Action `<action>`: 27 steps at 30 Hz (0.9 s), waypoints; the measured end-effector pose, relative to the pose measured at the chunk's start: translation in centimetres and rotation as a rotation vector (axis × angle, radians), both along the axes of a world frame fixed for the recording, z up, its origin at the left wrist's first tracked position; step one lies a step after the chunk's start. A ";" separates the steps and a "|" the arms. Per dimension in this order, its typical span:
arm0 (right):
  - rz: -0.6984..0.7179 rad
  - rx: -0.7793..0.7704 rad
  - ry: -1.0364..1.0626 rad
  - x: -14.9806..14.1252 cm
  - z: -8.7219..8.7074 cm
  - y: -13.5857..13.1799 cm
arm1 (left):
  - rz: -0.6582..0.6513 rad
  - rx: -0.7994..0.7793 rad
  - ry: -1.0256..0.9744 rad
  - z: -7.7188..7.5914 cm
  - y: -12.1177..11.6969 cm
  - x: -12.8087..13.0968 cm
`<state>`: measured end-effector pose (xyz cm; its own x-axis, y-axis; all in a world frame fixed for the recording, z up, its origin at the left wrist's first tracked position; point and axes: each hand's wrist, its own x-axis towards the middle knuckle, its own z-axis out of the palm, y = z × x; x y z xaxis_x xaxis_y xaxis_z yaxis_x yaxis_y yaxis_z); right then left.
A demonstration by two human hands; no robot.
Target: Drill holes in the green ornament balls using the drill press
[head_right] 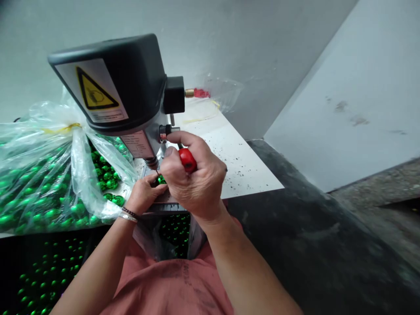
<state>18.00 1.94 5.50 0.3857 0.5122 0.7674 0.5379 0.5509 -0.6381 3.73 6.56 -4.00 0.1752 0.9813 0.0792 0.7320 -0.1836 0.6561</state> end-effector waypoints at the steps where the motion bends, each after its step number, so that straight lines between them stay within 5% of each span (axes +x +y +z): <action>1: -0.003 0.000 0.004 0.0 -0.1 0.0 | 0.013 0.014 -0.003 -0.1 0.0 0.0; 16: -0.030 -0.011 0.049 -0.4 -1.8 -0.1 | 0.048 0.012 0.007 -0.5 0.0 0.0; 23: 0.011 -0.093 0.116 -0.7 -4.4 -0.3 | 0.050 0.007 0.025 -0.5 -0.1 -0.1; 27: -0.027 -0.043 0.146 -0.8 -2.6 0.1 | 0.045 0.043 0.038 -0.8 -0.1 -0.1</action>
